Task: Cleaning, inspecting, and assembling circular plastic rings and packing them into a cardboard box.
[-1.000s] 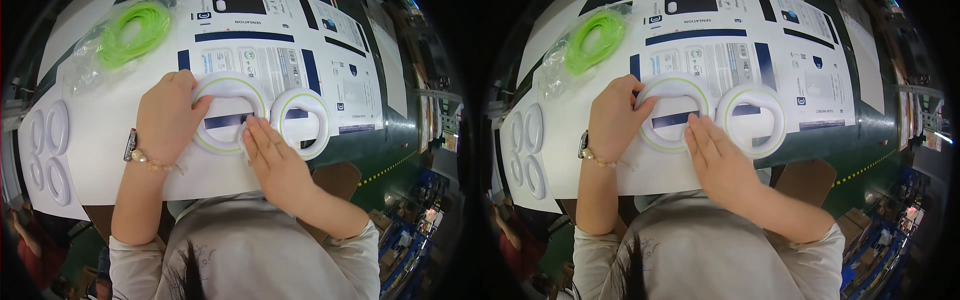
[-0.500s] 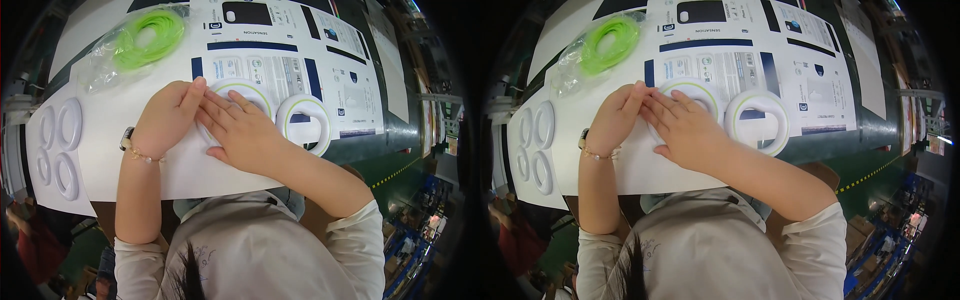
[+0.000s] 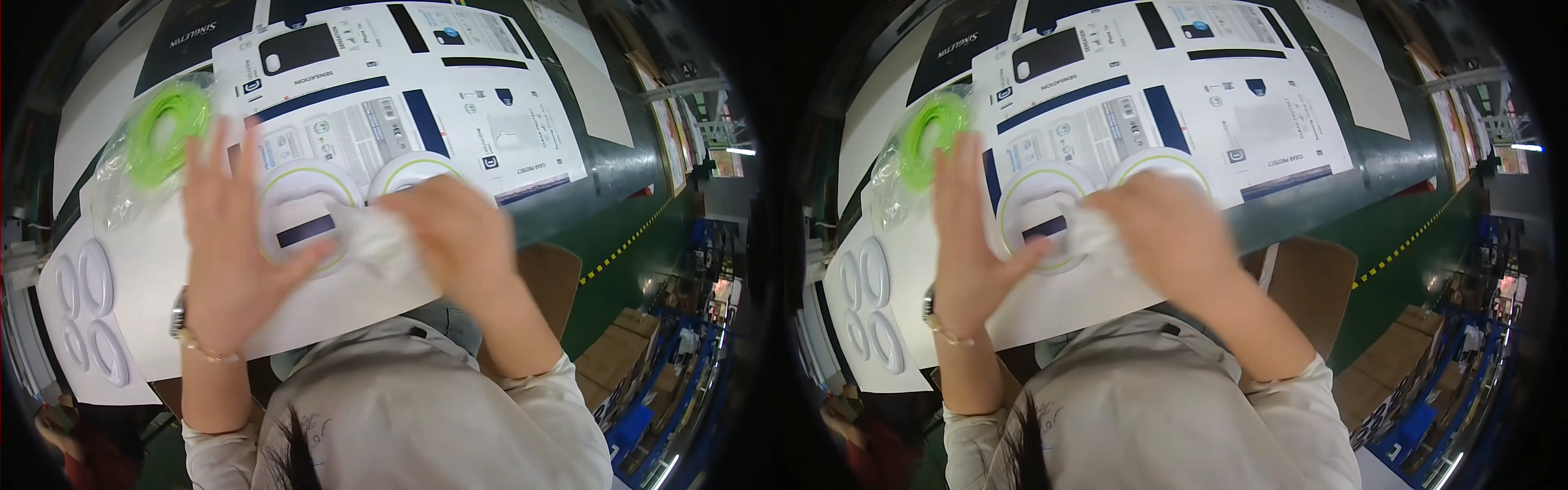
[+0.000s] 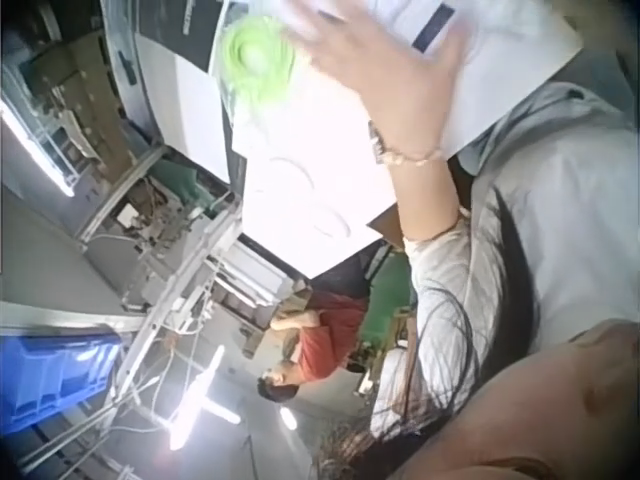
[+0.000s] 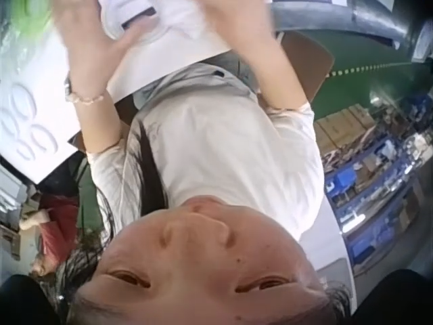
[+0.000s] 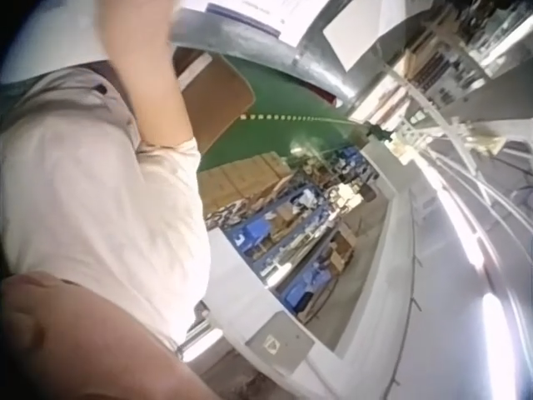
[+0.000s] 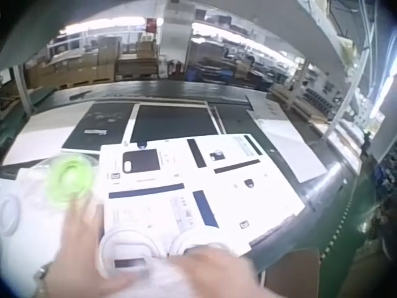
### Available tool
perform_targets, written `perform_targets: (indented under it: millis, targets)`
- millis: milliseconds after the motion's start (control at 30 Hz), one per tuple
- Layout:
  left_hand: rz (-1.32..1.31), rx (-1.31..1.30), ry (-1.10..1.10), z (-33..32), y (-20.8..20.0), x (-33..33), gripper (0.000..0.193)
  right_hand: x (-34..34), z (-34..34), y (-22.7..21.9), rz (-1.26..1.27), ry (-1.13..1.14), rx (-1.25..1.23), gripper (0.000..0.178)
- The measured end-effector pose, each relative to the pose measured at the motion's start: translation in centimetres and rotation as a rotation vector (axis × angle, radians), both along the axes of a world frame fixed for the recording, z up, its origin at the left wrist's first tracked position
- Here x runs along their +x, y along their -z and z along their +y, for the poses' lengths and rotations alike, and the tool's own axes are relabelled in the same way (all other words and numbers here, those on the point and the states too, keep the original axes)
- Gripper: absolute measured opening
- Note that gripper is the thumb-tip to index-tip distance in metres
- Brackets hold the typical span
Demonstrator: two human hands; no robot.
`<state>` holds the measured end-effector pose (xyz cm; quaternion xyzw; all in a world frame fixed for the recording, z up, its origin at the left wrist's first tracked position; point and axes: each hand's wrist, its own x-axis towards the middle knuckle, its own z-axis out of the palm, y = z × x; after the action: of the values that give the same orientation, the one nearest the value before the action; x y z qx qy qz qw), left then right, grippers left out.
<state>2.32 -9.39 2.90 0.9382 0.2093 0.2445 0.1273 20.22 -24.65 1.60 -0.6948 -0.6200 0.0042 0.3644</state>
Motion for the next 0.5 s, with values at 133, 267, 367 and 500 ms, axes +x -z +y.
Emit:
perform_targets:
  millis: [133,267,367,500]
  targets:
    - [0.254,-0.185,0.12,-4.4,1.3,3.7,0.099,5.2,-4.1,-0.3,-0.024,0.344,0.027,0.018]
    - [0.273,-0.196,0.107,-5.8,3.3,6.0,0.104,5.9,-3.2,1.6,0.036,0.223,-0.068,0.016]
    - [0.306,-0.206,0.116,-5.3,3.3,6.8,0.111,4.1,-0.9,3.6,0.012,0.005,-0.035,0.022]
    - [0.396,-0.313,0.082,-5.2,3.4,7.1,0.126,3.8,-0.6,5.7,-0.181,-0.206,-0.082,0.04]
